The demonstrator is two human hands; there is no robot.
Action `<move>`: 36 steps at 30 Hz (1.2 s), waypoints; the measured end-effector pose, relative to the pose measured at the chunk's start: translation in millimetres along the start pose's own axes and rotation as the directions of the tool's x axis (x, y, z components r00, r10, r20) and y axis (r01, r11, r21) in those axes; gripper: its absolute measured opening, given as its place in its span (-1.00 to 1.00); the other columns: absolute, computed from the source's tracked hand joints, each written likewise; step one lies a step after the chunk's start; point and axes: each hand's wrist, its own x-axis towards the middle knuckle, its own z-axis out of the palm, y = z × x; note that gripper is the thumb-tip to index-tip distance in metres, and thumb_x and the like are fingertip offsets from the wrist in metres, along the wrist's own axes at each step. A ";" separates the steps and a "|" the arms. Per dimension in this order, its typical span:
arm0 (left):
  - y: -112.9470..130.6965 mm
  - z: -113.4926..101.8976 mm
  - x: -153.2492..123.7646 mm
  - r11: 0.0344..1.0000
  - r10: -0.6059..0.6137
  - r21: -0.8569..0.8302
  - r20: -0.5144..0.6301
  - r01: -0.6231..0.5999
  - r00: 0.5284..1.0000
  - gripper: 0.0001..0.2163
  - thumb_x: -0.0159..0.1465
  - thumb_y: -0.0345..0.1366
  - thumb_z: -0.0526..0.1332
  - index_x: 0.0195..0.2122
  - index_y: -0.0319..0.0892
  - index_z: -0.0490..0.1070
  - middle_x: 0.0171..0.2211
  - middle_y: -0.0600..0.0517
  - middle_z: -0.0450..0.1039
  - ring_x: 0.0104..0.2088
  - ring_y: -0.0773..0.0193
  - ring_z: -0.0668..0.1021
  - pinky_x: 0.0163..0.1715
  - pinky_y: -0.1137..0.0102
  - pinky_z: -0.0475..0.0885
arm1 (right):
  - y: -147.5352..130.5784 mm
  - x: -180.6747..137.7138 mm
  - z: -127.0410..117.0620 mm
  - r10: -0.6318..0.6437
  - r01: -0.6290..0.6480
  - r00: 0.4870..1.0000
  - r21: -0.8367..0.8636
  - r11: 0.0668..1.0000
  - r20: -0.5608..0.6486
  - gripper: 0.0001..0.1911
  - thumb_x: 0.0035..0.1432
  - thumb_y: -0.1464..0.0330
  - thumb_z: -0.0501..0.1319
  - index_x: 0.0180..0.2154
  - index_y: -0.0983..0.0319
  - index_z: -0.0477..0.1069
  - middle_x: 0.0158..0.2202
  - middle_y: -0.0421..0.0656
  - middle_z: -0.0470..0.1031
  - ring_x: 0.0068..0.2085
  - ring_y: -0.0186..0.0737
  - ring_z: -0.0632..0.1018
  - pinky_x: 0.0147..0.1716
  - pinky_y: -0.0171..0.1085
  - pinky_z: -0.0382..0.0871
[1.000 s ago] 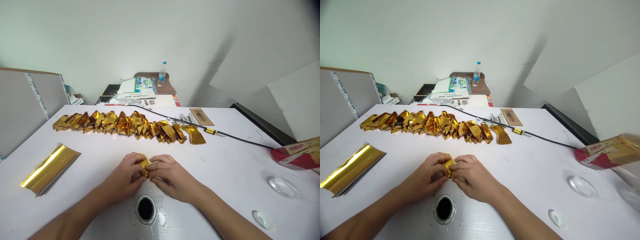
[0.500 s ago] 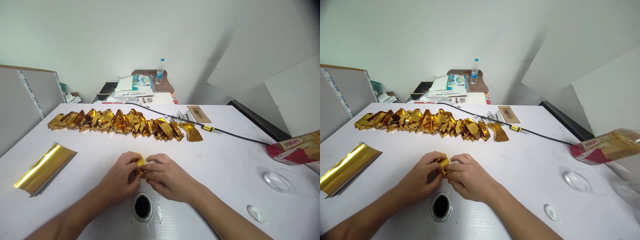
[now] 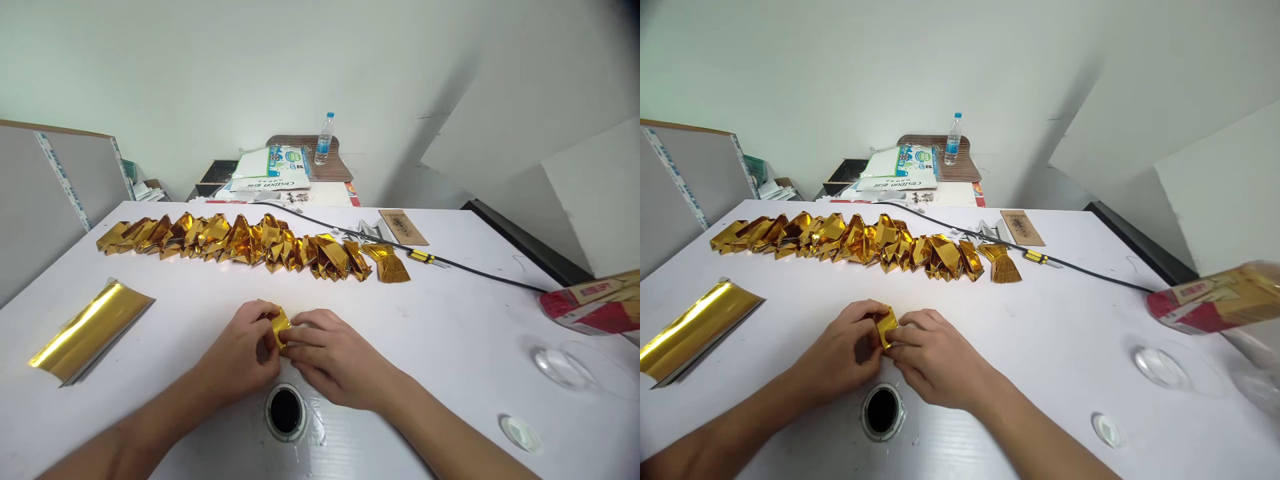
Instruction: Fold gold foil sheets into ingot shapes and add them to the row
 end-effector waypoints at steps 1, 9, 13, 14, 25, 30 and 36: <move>-0.2 0.1 -0.1 1.000 -0.001 -0.004 0.002 0.001 1.000 -0.88 0.15 -0.50 0.27 -0.40 -0.13 0.44 0.06 -0.07 0.52 0.14 0.07 0.56 0.16 0.19 0.55 | 0.1 -0.1 0.1 -0.005 0.005 1.000 -0.002 1.000 -0.005 -0.71 0.42 0.44 0.15 0.02 0.14 0.61 0.06 -0.10 0.66 0.15 -0.03 0.54 0.12 0.01 0.47; -0.5 -3.7 -0.1 0.998 -0.045 -0.032 0.033 0.046 0.998 -0.83 0.18 -0.52 0.27 -0.31 -0.11 0.39 0.09 -0.07 0.52 0.17 0.08 0.55 0.17 0.16 0.55 | -6.2 2.9 0.5 -0.030 0.032 0.999 -0.051 0.998 0.034 -0.74 0.41 0.44 0.16 0.01 0.19 0.57 0.02 -0.05 0.64 0.11 -0.01 0.52 0.08 -0.01 0.46; -0.5 -10.6 1.4 0.998 -0.040 -0.046 0.067 0.043 0.997 -0.77 0.21 -0.56 0.24 -0.21 -0.10 0.36 0.09 -0.06 0.53 0.16 0.11 0.55 0.17 0.15 0.56 | -14.7 6.9 3.9 -0.016 0.027 0.997 -0.134 0.991 0.077 -0.82 0.34 0.46 0.19 -0.11 0.21 0.56 -0.09 -0.03 0.63 0.03 -0.01 0.53 0.05 -0.01 0.45; -1.0 -12.1 1.8 0.998 -0.038 -0.046 0.075 0.042 0.996 -0.77 0.21 -0.56 0.24 -0.20 -0.09 0.35 0.09 -0.06 0.52 0.16 0.11 0.55 0.17 0.15 0.56 | -16.8 8.0 5.2 -0.009 0.019 0.998 -0.155 0.988 0.070 -0.85 0.33 0.46 0.20 -0.16 0.20 0.55 -0.11 -0.04 0.63 0.01 -0.02 0.53 0.06 0.00 0.44; -0.7 -15.6 -3.6 0.973 0.120 0.184 0.100 -0.137 0.988 -0.58 0.36 -0.57 0.05 0.18 -0.10 0.30 0.18 -0.08 0.53 0.15 0.07 0.59 0.16 0.06 0.57 | 7.2 0.8 -4.2 0.130 -0.168 0.980 -0.284 0.944 -0.150 -0.87 0.37 0.26 0.31 -0.20 0.15 0.61 0.15 -0.08 0.60 0.17 0.09 0.51 0.20 0.17 0.35; -6.1 -20.6 -4.1 0.990 0.130 0.037 0.117 -0.135 0.985 -0.61 0.34 -0.63 0.00 0.06 -0.07 0.38 0.18 -0.03 0.52 0.12 0.21 0.60 0.09 0.28 0.57 | 20.2 -6.9 -11.7 0.182 -0.195 0.980 -0.222 0.955 -0.076 -0.85 0.36 0.24 0.33 -0.14 0.17 0.59 0.21 -0.05 0.57 0.23 0.11 0.49 0.14 0.12 0.45; -18.2 -27.1 1.9 0.979 0.115 0.167 0.021 -0.117 0.993 -0.84 0.43 -0.49 0.15 -0.15 -0.11 0.48 -0.08 0.00 0.60 -0.05 0.13 0.60 0.01 0.19 0.48 | 18.6 -2.4 -6.3 0.139 -0.157 0.985 -0.202 0.967 -0.102 -0.90 0.39 0.30 0.29 -0.16 0.19 0.55 0.03 -0.03 0.65 0.11 0.02 0.57 0.08 0.03 0.48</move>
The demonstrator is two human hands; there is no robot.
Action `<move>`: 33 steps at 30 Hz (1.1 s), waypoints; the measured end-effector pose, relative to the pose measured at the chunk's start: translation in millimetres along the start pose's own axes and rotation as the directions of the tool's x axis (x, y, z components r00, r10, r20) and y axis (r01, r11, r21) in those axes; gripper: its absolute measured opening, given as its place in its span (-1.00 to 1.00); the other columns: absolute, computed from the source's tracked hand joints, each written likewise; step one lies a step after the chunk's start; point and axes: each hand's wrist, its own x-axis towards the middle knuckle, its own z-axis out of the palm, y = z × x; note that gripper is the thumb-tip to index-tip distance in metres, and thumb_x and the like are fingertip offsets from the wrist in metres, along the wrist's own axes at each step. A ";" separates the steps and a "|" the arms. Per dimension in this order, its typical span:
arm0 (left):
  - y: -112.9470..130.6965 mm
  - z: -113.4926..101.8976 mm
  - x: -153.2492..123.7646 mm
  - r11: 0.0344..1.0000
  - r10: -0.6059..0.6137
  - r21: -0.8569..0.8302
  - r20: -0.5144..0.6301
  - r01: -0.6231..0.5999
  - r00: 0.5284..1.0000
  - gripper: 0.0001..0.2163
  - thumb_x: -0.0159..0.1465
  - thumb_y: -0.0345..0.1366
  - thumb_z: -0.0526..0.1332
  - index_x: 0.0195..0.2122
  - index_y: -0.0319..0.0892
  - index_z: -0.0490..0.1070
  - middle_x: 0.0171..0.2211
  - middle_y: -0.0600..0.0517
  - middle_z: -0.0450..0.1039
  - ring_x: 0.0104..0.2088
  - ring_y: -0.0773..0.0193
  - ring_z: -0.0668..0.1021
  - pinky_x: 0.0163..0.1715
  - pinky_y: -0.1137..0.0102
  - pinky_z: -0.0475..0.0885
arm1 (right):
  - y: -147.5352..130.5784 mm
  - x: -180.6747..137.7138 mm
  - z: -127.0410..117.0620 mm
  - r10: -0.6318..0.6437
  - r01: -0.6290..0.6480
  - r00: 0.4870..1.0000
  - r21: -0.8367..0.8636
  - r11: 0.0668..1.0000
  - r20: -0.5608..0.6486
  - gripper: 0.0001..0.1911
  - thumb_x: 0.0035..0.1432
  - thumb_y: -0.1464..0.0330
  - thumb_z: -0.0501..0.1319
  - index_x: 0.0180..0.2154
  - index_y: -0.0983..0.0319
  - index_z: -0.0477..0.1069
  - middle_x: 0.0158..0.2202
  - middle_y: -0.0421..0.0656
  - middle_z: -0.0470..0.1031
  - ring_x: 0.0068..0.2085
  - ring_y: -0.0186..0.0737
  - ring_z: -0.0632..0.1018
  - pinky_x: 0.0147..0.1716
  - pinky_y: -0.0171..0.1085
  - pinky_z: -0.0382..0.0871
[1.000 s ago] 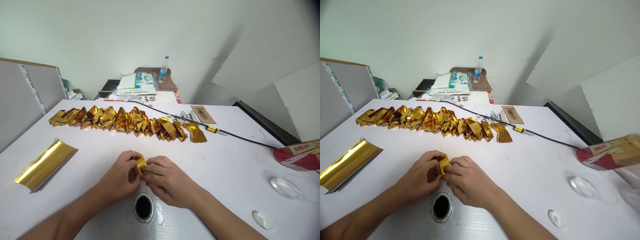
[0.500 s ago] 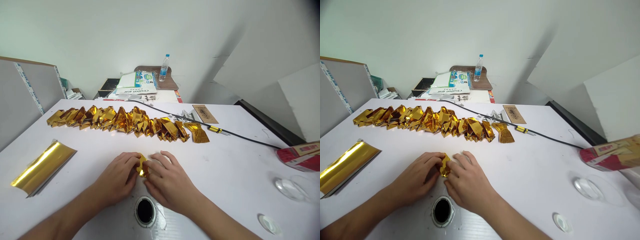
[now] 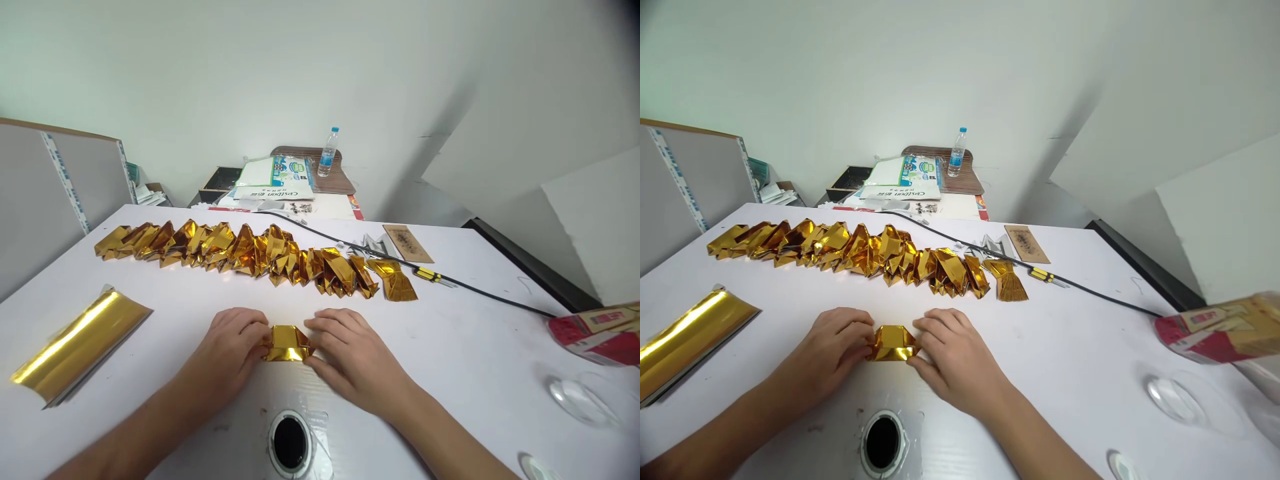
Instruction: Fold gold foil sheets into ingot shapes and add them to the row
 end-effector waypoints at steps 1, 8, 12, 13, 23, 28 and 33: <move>-2.2 0.0 0.1 1.000 0.003 0.028 -0.006 -0.002 1.000 -0.87 0.43 -0.46 0.19 -0.18 -0.11 0.50 -0.14 0.01 0.61 -0.09 0.14 0.61 -0.02 0.20 0.47 | -0.7 0.8 0.1 0.001 -0.001 1.000 -0.001 1.000 -0.015 -0.90 0.39 0.30 0.29 -0.16 0.19 0.55 0.00 -0.03 0.66 0.09 0.01 0.58 0.06 0.02 0.48; -3.9 -4.6 0.8 0.978 0.154 0.136 0.043 -0.159 0.987 -0.85 0.48 -0.37 0.21 -0.17 -0.13 0.59 -0.22 0.02 0.63 -0.19 0.18 0.60 -0.09 0.23 0.46 | -6.7 5.0 0.5 -0.160 0.147 0.983 -0.141 0.979 -0.090 -0.85 0.44 0.39 0.23 -0.16 0.22 0.59 -0.15 -0.07 0.68 -0.03 -0.06 0.59 0.05 -0.01 0.47; 0.3 -6.8 0.0 0.965 0.177 0.176 0.099 -0.192 0.979 -0.90 0.47 -0.34 0.26 -0.15 -0.15 0.58 -0.20 0.00 0.62 -0.16 0.14 0.60 -0.08 0.20 0.48 | -9.5 6.0 5.5 -0.187 0.171 0.982 -0.268 0.948 -0.034 -0.81 0.42 0.49 0.20 -0.22 0.22 0.58 -0.18 -0.08 0.68 -0.09 -0.08 0.58 0.13 0.04 0.42; 0.2 -6.5 -0.4 0.965 0.173 0.179 0.101 -0.189 0.980 -0.92 0.45 -0.34 0.27 -0.15 -0.15 0.57 -0.19 0.00 0.61 -0.15 0.13 0.60 -0.07 0.19 0.48 | -9.6 6.3 6.4 -0.185 0.172 0.983 -0.275 0.946 -0.020 -0.80 0.42 0.50 0.19 -0.23 0.21 0.57 -0.18 -0.08 0.67 -0.11 -0.09 0.58 0.14 0.04 0.41; -0.7 -2.1 1.4 0.938 0.251 0.222 0.096 -0.266 0.963 -0.79 0.51 -0.42 0.13 -0.19 -0.17 0.55 -0.27 -0.01 0.57 -0.21 0.16 0.58 -0.08 0.19 0.46 | 0.4 7.3 5.7 -0.135 0.138 0.990 -0.173 0.975 0.033 -0.77 0.50 0.46 0.10 -0.16 0.21 0.53 -0.12 -0.07 0.65 -0.08 -0.12 0.58 0.19 0.06 0.39; -2.8 -6.0 1.9 0.975 0.163 0.134 0.103 -0.177 0.981 -0.89 0.47 -0.37 0.24 -0.18 -0.16 0.56 -0.22 -0.01 0.60 -0.18 0.16 0.60 -0.09 0.22 0.49 | 0.9 6.4 12.3 -0.151 0.153 0.988 -0.248 0.957 0.024 -0.74 0.42 0.58 0.09 -0.15 0.23 0.52 -0.14 -0.07 0.64 -0.10 -0.14 0.56 0.29 0.12 0.29; -4.0 -5.9 2.2 0.965 0.195 0.157 0.105 -0.210 0.975 -0.88 0.47 -0.36 0.22 -0.19 -0.17 0.56 -0.23 -0.01 0.61 -0.18 0.15 0.60 -0.08 0.19 0.50 | -0.5 7.2 11.2 -0.130 0.128 0.991 -0.233 0.964 0.003 -0.80 0.45 0.50 0.12 -0.16 0.21 0.51 -0.15 -0.08 0.64 -0.10 -0.12 0.57 0.28 0.12 0.28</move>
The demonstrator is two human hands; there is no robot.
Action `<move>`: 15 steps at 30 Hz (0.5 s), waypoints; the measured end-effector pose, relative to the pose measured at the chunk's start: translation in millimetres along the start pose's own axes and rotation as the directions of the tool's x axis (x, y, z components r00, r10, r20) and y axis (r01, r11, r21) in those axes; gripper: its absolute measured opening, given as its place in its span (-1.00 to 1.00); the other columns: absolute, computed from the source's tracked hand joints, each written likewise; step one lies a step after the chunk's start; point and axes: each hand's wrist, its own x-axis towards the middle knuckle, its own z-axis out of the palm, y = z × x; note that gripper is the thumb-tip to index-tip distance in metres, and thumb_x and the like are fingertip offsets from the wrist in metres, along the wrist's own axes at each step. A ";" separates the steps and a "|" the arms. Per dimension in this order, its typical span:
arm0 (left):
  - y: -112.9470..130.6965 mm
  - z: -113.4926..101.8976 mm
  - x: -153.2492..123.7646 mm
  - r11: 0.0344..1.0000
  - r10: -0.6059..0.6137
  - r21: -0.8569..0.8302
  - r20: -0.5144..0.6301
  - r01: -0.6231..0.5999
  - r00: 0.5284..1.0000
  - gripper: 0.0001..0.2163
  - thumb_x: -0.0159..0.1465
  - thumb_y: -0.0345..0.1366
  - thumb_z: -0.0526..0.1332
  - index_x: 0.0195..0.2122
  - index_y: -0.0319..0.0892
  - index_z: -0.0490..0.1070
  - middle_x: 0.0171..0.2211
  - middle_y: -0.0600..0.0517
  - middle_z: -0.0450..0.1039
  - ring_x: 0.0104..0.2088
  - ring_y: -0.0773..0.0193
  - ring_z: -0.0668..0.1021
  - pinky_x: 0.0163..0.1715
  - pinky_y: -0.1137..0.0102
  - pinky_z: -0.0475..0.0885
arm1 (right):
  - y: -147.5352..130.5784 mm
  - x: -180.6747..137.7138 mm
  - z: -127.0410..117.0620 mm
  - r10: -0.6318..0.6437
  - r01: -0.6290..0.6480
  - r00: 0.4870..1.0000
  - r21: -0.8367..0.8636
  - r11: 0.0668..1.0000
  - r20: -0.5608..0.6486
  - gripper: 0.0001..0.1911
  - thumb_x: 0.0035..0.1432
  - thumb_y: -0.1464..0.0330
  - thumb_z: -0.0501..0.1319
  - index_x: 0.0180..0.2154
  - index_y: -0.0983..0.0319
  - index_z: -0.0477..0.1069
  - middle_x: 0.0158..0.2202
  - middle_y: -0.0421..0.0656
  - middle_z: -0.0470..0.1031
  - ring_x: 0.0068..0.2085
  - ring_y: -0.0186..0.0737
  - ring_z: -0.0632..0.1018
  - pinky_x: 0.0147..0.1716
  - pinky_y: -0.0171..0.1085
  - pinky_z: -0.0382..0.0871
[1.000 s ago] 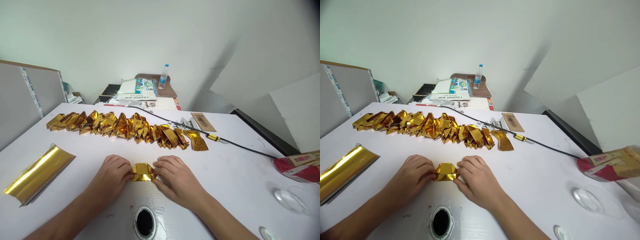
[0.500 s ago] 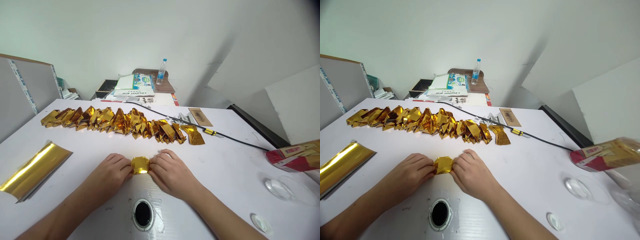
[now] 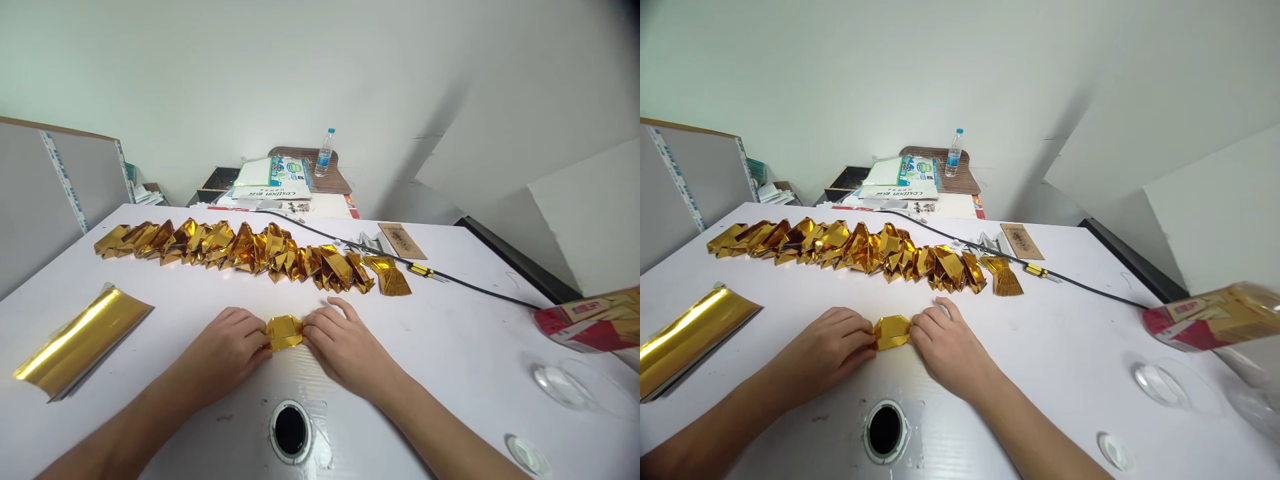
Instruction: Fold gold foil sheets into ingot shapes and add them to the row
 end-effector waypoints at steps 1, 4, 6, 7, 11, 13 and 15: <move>0.8 0.7 0.4 1.000 0.012 0.021 -0.020 -0.012 1.000 -0.85 0.48 -0.37 0.19 -0.20 -0.18 0.56 -0.25 -0.02 0.60 -0.20 0.16 0.60 -0.09 0.19 0.50 | 0.0 0.3 -0.9 0.005 -0.005 1.000 0.012 1.000 -0.002 -0.81 0.47 0.46 0.13 -0.16 0.21 0.51 -0.16 -0.08 0.64 -0.10 -0.12 0.57 0.26 0.11 0.29; 3.4 2.5 2.1 1.000 0.010 0.029 -0.061 -0.009 0.998 -0.79 0.49 -0.41 0.14 -0.23 -0.19 0.57 -0.29 -0.02 0.59 -0.24 0.19 0.60 -0.10 0.20 0.50 | 0.3 0.8 -3.1 0.008 -0.009 1.000 0.052 0.999 0.011 -0.83 0.48 0.30 0.20 -0.17 0.22 0.51 -0.17 -0.08 0.63 -0.09 -0.09 0.58 0.22 0.07 0.31; 4.3 2.9 2.9 1.000 -0.003 0.014 -0.065 0.004 0.998 -0.77 0.49 -0.41 0.13 -0.24 -0.18 0.57 -0.29 -0.03 0.60 -0.24 0.19 0.60 -0.10 0.21 0.51 | 0.6 1.1 -3.6 0.004 -0.005 1.000 0.057 0.998 0.019 -0.84 0.47 0.29 0.22 -0.17 0.21 0.51 -0.17 -0.08 0.64 -0.07 -0.08 0.58 0.22 0.06 0.31; 4.6 3.0 3.1 1.000 -0.010 0.012 -0.062 0.011 0.998 -0.77 0.49 -0.41 0.12 -0.25 -0.18 0.56 -0.29 -0.02 0.60 -0.24 0.19 0.60 -0.10 0.21 0.51 | 0.7 1.2 -3.6 0.002 -0.003 1.000 0.052 0.999 0.014 -0.85 0.48 0.32 0.21 -0.17 0.21 0.52 -0.17 -0.08 0.64 -0.07 -0.09 0.58 0.22 0.06 0.31; 5.8 3.4 1.3 0.998 -0.067 -0.009 -0.065 0.066 0.996 -0.80 0.46 -0.40 0.14 -0.25 -0.17 0.54 -0.29 -0.03 0.60 -0.24 0.16 0.60 -0.11 0.20 0.52 | -0.5 1.8 -3.7 0.014 -0.013 1.000 0.052 0.999 -0.020 -0.80 0.49 0.41 0.13 -0.20 0.20 0.51 -0.20 -0.10 0.64 -0.11 -0.12 0.57 0.20 0.05 0.32; 6.9 3.0 0.1 0.993 -0.108 -0.050 -0.056 0.105 0.993 -0.86 0.42 -0.40 0.18 -0.24 -0.17 0.53 -0.26 -0.04 0.60 -0.22 0.14 0.60 -0.12 0.20 0.53 | -1.6 2.0 -4.6 0.038 -0.036 0.999 0.083 0.996 -0.023 -0.80 0.49 0.40 0.13 -0.21 0.20 0.50 -0.20 -0.10 0.63 -0.11 -0.12 0.58 0.17 0.03 0.34; 8.5 2.0 -0.2 0.989 -0.130 -0.079 -0.033 0.127 0.991 -0.91 0.38 -0.40 0.22 -0.24 -0.15 0.52 -0.24 -0.04 0.60 -0.21 0.12 0.60 -0.12 0.19 0.53 | -2.6 1.9 -5.8 0.056 -0.053 0.998 0.111 0.992 -0.026 -0.81 0.48 0.40 0.14 -0.21 0.21 0.49 -0.20 -0.09 0.63 -0.10 -0.11 0.58 0.13 0.02 0.37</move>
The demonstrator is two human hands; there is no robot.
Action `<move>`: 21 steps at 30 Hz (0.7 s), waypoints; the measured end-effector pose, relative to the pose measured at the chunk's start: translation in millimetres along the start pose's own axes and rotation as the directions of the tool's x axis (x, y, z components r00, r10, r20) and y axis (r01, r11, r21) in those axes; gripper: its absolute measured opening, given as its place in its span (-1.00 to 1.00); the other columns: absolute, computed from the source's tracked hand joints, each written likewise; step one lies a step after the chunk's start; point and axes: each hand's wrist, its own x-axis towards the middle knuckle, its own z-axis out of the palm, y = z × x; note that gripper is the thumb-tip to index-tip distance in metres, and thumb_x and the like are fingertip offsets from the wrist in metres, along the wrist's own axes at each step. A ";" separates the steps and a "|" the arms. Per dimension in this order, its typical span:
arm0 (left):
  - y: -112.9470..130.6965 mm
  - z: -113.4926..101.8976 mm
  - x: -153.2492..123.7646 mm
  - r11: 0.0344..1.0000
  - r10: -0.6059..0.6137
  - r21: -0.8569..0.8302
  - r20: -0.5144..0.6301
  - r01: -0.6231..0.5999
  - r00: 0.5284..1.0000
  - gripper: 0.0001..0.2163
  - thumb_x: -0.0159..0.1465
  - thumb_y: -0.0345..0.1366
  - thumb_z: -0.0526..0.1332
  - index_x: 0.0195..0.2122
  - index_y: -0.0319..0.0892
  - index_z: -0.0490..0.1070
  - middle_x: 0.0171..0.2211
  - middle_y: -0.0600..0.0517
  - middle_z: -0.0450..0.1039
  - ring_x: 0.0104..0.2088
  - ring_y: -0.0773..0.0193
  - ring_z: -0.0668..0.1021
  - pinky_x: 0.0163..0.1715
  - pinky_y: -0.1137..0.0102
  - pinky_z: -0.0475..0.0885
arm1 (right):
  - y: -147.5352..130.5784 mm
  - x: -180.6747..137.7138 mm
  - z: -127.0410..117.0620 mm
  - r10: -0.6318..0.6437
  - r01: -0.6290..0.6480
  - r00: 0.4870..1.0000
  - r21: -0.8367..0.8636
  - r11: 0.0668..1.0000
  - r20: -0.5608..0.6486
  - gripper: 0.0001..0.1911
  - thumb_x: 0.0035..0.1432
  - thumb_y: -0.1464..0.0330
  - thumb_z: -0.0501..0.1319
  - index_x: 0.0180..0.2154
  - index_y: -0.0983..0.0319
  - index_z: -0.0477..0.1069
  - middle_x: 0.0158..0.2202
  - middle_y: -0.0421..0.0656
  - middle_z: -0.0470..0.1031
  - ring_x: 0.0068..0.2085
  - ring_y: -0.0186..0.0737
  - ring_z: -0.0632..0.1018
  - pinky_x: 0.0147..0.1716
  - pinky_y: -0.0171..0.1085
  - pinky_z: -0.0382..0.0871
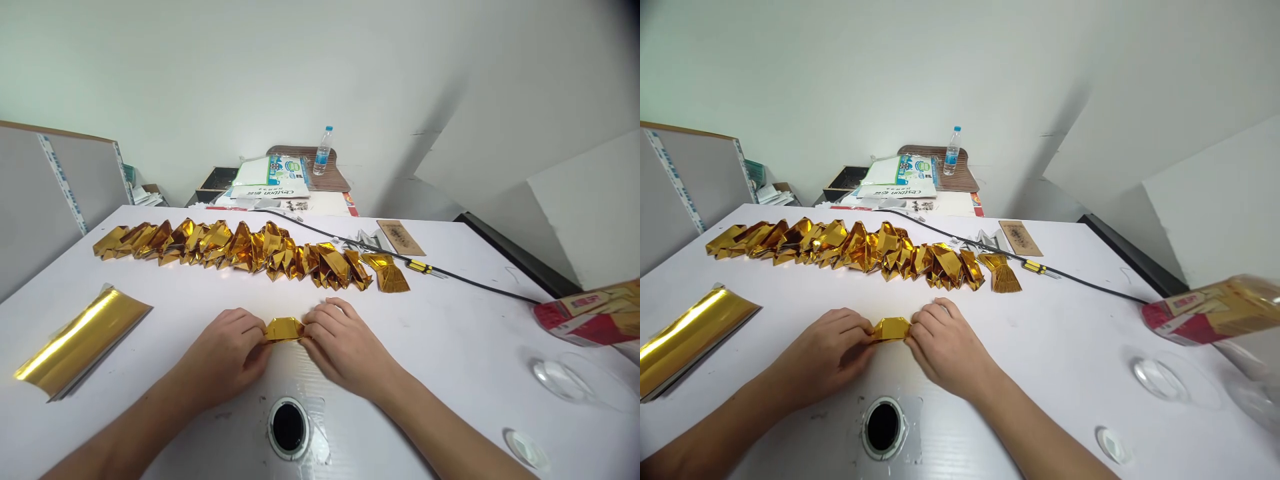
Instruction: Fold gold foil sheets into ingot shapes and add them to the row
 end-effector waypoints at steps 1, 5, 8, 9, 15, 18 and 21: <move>1.0 -0.4 0.1 1.000 -0.005 -0.005 0.010 0.005 1.000 -0.92 0.37 -0.40 0.23 -0.25 -0.15 0.51 -0.24 -0.03 0.60 -0.20 0.12 0.60 -0.11 0.19 0.53 | -0.6 -0.1 -0.6 0.000 0.001 1.000 0.006 1.000 -0.001 -0.82 0.48 0.40 0.14 -0.21 0.22 0.49 -0.19 -0.09 0.63 -0.08 -0.10 0.57 0.13 0.02 0.38; 4.1 0.8 1.6 0.999 -0.035 -0.004 0.011 0.035 0.999 -0.89 0.33 -0.47 0.20 -0.28 -0.13 0.45 -0.19 -0.02 0.59 -0.16 0.14 0.59 -0.08 0.21 0.54 | -3.1 -1.0 -2.7 -0.032 0.032 0.999 -0.001 0.999 0.019 -0.89 0.43 0.41 0.18 -0.17 0.23 0.49 -0.12 -0.04 0.63 0.02 -0.01 0.54 0.16 0.08 0.39; 3.7 4.9 1.5 0.999 -0.054 0.005 -0.016 0.054 0.998 -0.88 0.30 -0.49 0.17 -0.30 -0.13 0.41 -0.08 -0.05 0.59 -0.05 0.09 0.58 -0.01 0.17 0.52 | -5.0 -2.3 -4.5 0.035 -0.038 0.998 0.056 0.998 0.044 -0.91 0.40 0.46 0.19 -0.16 0.22 0.47 -0.05 -0.03 0.62 0.06 0.01 0.52 0.14 0.09 0.42; 3.0 6.1 1.2 0.998 -0.057 0.006 -0.026 0.057 0.998 -0.88 0.29 -0.49 0.17 -0.30 -0.13 0.41 -0.04 -0.06 0.59 0.00 0.07 0.57 0.03 0.14 0.51 | -5.3 -2.9 -5.0 0.073 -0.078 0.996 0.090 0.993 0.054 -0.91 0.40 0.47 0.18 -0.16 0.21 0.45 -0.03 -0.03 0.61 0.08 0.01 0.52 0.13 0.08 0.43; 0.7 6.0 1.1 0.996 -0.067 -0.060 -0.013 0.066 0.998 -0.89 0.36 -0.45 0.16 -0.15 -0.11 0.39 -0.03 -0.04 0.55 0.03 0.07 0.52 0.06 0.15 0.49 | -6.4 -7.5 -5.0 0.196 -0.207 0.977 0.170 0.963 0.084 -0.92 0.39 0.48 0.18 -0.17 0.19 0.40 0.05 0.00 0.54 0.13 0.04 0.48 0.11 0.08 0.41; 1.6 5.5 1.4 0.991 -0.099 -0.091 0.013 0.100 0.995 -0.92 0.40 -0.44 0.17 -0.15 -0.12 0.40 -0.11 -0.03 0.52 -0.05 0.10 0.51 -0.01 0.19 0.50 | -7.2 -9.1 -3.8 0.222 -0.237 0.969 0.146 0.961 0.112 -0.92 0.40 0.45 0.20 -0.22 0.19 0.39 -0.08 -0.03 0.53 -0.04 -0.01 0.49 -0.02 0.02 0.42; 1.5 7.2 0.6 0.989 -0.108 -0.101 0.012 0.109 0.994 -0.91 0.41 -0.43 0.17 -0.15 -0.13 0.43 -0.10 -0.05 0.51 -0.03 0.09 0.49 0.02 0.18 0.48 | -7.5 -9.7 -3.4 0.250 -0.268 0.957 0.118 0.956 0.147 -0.89 0.40 0.43 0.21 -0.25 0.18 0.39 -0.20 -0.09 0.49 -0.17 -0.05 0.45 -0.15 -0.04 0.38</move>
